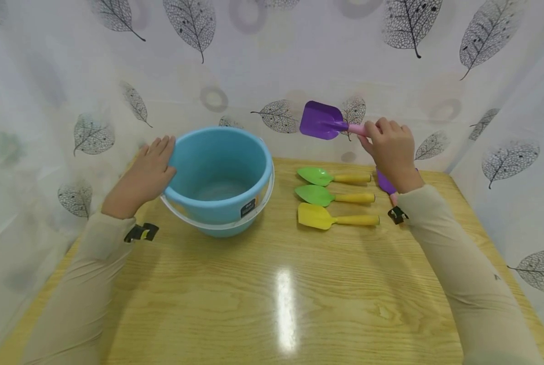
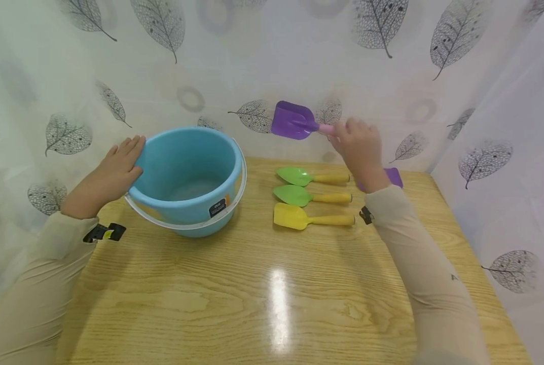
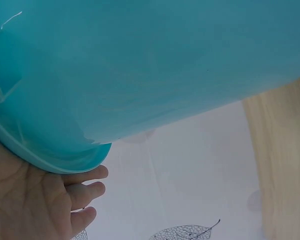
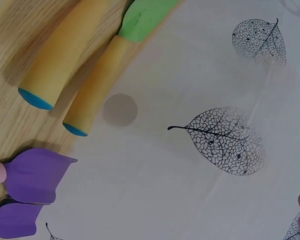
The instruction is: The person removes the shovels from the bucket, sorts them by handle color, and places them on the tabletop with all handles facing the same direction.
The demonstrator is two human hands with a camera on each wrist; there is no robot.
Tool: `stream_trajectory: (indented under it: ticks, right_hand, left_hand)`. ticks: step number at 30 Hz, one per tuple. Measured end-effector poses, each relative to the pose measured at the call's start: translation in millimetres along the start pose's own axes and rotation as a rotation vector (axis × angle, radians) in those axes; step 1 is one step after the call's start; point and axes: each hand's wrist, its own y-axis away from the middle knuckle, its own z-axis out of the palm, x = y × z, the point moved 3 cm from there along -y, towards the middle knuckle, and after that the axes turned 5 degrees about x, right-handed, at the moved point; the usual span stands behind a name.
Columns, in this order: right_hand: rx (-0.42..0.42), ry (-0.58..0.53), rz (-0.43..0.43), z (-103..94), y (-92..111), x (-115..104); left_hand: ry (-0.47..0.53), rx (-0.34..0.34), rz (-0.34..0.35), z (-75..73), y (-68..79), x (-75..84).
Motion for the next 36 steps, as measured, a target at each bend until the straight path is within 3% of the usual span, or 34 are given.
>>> stream_trajectory:
  ticks: [12,36]
  right_hand:
    - [-0.024,-0.013,0.048,-8.5,19,19]
    - [-0.062,0.05,0.117,-18.7,77,61]
  left_hand:
    - [0.026,0.002,0.005,-0.6,1.1,0.2]
    - [0.014,0.011,0.0,1.9,0.4,-2.9]
